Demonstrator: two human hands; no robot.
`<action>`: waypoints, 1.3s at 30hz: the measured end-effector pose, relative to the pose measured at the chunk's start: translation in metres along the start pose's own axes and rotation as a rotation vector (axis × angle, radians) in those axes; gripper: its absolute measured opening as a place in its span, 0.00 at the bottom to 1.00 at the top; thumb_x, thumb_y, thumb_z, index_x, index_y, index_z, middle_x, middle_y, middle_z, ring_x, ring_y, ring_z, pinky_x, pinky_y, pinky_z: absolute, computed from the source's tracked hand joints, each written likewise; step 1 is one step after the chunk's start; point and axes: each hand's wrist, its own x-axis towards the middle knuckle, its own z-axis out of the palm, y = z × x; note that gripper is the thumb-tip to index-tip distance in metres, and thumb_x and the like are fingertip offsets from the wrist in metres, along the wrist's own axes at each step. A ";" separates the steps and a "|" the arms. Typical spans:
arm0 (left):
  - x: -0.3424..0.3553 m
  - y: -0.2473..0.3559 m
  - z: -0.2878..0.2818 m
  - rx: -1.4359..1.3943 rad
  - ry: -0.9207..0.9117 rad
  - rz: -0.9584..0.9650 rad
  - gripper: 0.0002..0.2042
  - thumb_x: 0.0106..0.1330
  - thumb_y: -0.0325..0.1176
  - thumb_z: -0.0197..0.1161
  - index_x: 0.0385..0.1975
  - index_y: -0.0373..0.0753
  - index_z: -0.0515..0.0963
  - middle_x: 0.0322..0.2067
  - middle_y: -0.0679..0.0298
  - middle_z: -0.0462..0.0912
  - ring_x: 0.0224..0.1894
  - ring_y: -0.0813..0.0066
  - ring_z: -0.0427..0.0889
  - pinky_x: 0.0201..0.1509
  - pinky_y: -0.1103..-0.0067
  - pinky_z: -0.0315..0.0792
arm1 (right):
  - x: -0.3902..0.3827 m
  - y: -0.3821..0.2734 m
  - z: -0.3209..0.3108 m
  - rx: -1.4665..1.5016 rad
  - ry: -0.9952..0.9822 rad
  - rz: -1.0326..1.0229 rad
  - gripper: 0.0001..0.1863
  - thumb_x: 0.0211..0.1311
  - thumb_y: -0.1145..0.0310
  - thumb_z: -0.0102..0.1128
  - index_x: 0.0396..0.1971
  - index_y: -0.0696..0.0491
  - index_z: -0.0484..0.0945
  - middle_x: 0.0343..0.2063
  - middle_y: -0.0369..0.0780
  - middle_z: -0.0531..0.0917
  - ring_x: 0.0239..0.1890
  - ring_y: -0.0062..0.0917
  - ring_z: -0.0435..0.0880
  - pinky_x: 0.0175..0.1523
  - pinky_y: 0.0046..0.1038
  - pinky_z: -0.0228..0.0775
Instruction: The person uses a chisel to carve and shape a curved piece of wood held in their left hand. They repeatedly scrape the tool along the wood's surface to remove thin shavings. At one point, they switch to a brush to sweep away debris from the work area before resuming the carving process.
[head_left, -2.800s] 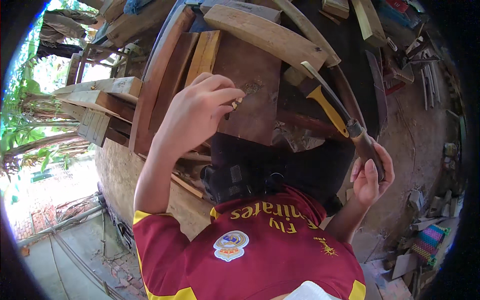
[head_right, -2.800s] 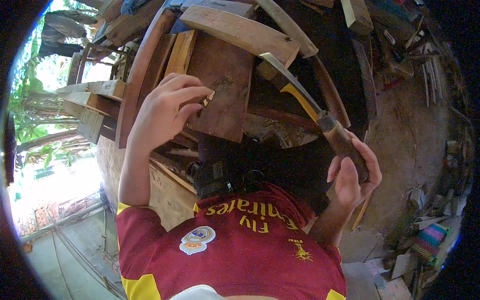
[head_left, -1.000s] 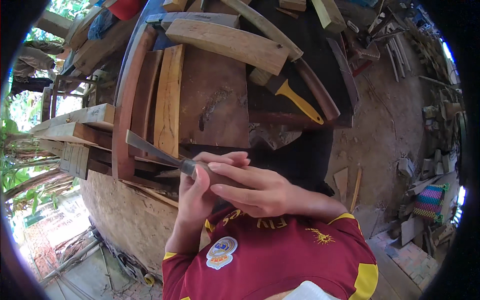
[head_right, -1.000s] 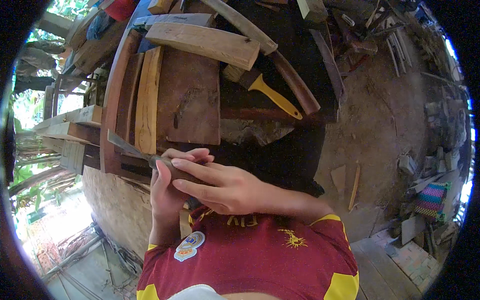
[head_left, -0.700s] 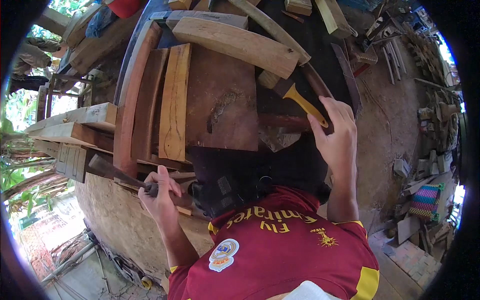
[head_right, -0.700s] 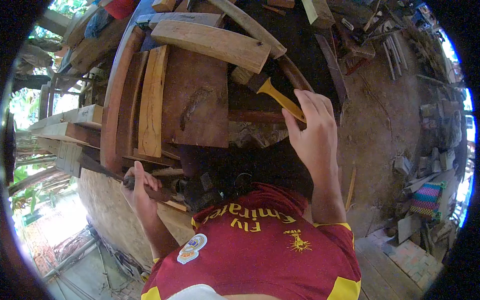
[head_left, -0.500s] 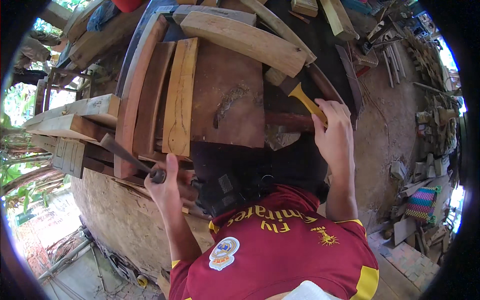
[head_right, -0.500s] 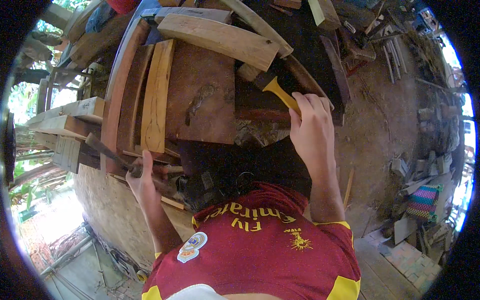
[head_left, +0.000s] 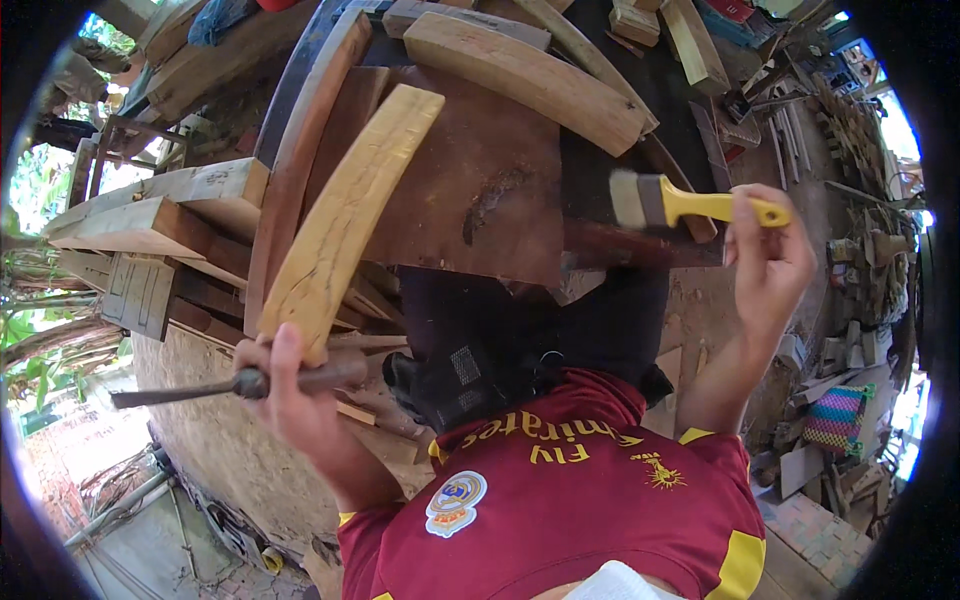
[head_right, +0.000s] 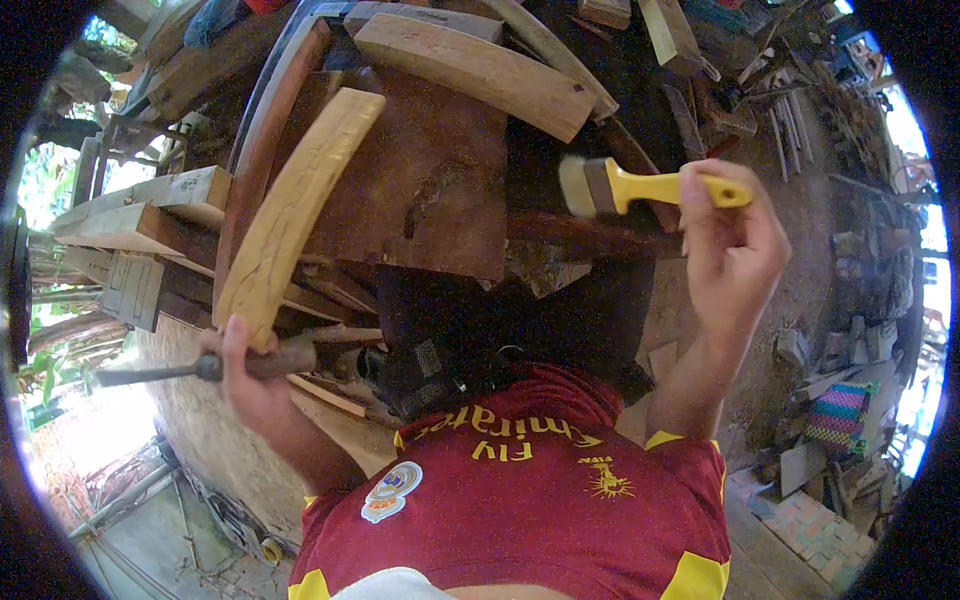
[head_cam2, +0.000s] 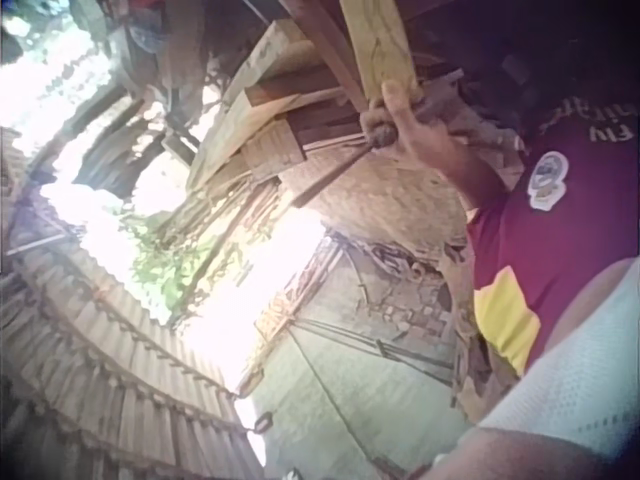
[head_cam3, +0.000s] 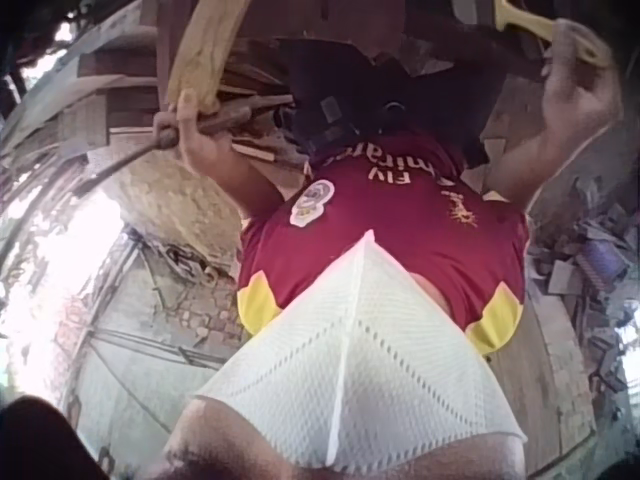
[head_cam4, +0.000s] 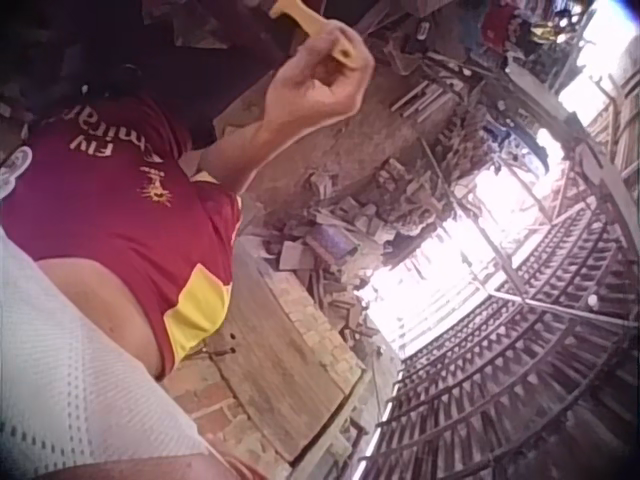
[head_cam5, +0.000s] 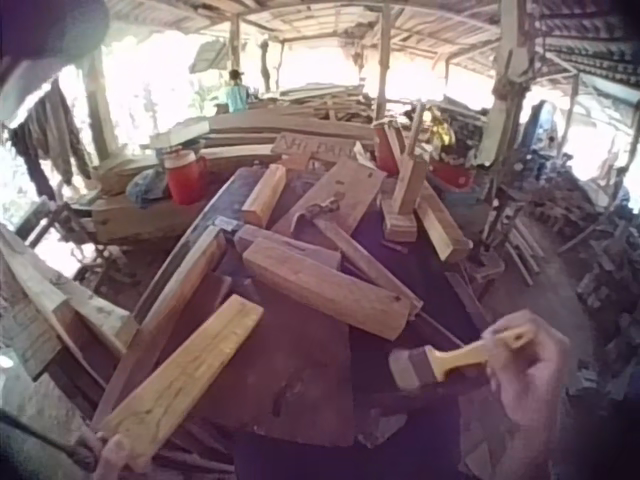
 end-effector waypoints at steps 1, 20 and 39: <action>0.001 0.003 -0.010 -0.017 0.016 -0.007 0.14 0.57 0.22 0.64 0.17 0.37 0.64 0.25 0.64 0.67 0.23 0.80 0.68 0.22 0.82 0.63 | 0.003 -0.003 0.004 0.054 0.026 -0.039 0.06 0.64 0.68 0.58 0.35 0.55 0.79 0.21 0.30 0.77 0.18 0.07 0.69 0.21 0.12 0.57; -0.005 0.047 -0.122 -0.035 0.276 0.192 0.11 0.61 0.31 0.56 0.39 0.31 0.71 0.32 0.57 0.74 0.24 0.77 0.68 0.23 0.82 0.61 | 0.011 -0.066 0.141 0.079 -0.142 -0.866 0.09 0.61 0.67 0.59 0.35 0.53 0.69 0.17 0.40 0.74 0.18 0.32 0.78 0.22 0.30 0.70; -0.013 0.061 -0.140 -0.082 0.346 0.263 0.15 0.64 0.33 0.54 0.43 0.26 0.71 0.31 0.57 0.73 0.24 0.77 0.68 0.25 0.83 0.62 | 0.038 -0.055 0.206 -0.015 -0.440 -1.016 0.09 0.62 0.65 0.53 0.39 0.51 0.72 0.26 0.42 0.78 0.30 0.36 0.81 0.34 0.36 0.75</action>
